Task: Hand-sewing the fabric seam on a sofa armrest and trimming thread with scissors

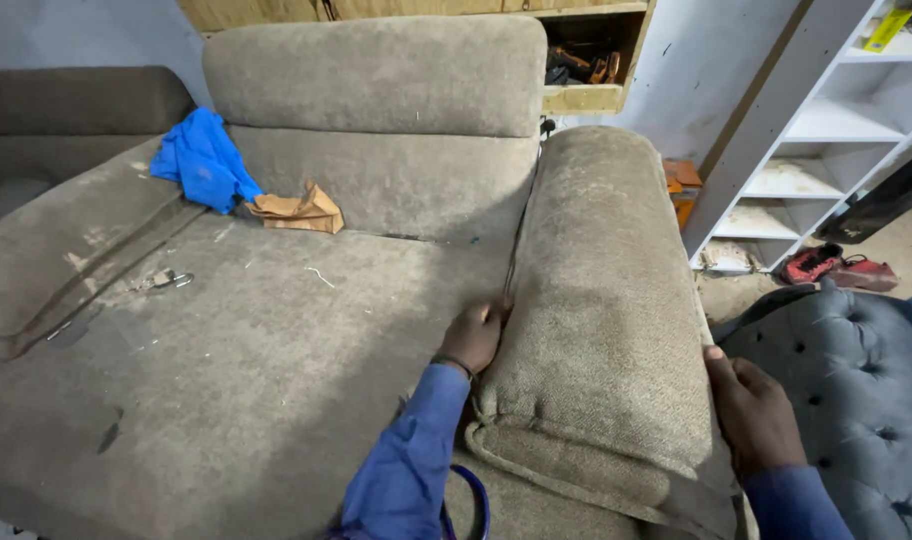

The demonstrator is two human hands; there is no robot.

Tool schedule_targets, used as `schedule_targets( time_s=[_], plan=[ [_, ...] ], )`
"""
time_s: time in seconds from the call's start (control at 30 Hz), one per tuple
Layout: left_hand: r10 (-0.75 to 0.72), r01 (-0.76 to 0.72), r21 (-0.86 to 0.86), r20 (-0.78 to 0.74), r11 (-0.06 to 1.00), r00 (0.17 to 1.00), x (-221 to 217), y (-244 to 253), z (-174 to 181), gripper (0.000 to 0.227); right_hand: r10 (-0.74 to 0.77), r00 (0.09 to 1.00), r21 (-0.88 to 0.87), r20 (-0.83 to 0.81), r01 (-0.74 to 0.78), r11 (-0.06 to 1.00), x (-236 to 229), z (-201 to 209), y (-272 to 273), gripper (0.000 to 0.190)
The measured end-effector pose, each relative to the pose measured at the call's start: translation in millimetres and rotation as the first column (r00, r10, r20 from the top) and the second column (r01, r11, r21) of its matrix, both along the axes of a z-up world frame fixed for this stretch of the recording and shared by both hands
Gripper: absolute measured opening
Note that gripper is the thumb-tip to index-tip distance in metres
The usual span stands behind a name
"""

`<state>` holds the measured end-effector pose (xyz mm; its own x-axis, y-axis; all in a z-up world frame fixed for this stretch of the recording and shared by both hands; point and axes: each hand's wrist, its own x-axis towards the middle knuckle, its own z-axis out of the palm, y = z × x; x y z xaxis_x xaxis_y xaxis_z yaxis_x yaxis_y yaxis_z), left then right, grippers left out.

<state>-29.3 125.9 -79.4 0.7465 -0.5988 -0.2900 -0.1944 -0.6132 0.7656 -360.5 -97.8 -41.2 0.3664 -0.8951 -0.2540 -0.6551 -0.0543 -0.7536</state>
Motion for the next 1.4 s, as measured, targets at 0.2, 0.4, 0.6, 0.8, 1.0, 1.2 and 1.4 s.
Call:
schedule_targets(
  time_s=[0.2,0.4,0.6,0.8,1.0,1.2,1.4],
  plan=[
    [0.094,-0.081,-0.124,0.101,0.989,0.99,-1,15,-62,0.057,0.066,0.992,-0.116,-0.104,-0.078,0.99,-3,-27,-17,0.07],
    [0.205,-0.205,-0.107,-0.004,0.973,0.979,0,11,-50,0.064,-0.027,0.995,-0.127,-0.099,0.014,0.992,-3,-17,-10,0.072],
    [0.041,-0.03,0.043,-0.287,0.999,0.957,22,-3,-9,0.081,0.011,0.993,0.035,0.114,-0.015,0.999,20,-18,-33,0.051],
    [-0.064,0.075,0.053,-0.188,0.996,0.98,32,-56,18,0.094,0.051,0.993,-0.05,-0.105,-0.056,0.997,66,-108,-122,0.078],
    [0.096,-0.093,0.027,-0.097,0.995,0.991,68,-63,-82,0.081,0.014,0.952,-0.154,-0.305,-0.064,0.986,59,-80,-113,0.067],
    [0.104,-0.105,0.072,0.014,0.992,0.994,77,-70,-92,0.06,-0.055,0.976,-0.077,-0.211,0.04,0.996,65,-51,-93,0.044],
    [0.085,-0.082,0.038,-0.073,0.996,0.994,80,-82,-84,0.063,-0.065,0.997,-0.023,-0.051,0.063,0.998,60,-70,-115,0.053]
  ],
)
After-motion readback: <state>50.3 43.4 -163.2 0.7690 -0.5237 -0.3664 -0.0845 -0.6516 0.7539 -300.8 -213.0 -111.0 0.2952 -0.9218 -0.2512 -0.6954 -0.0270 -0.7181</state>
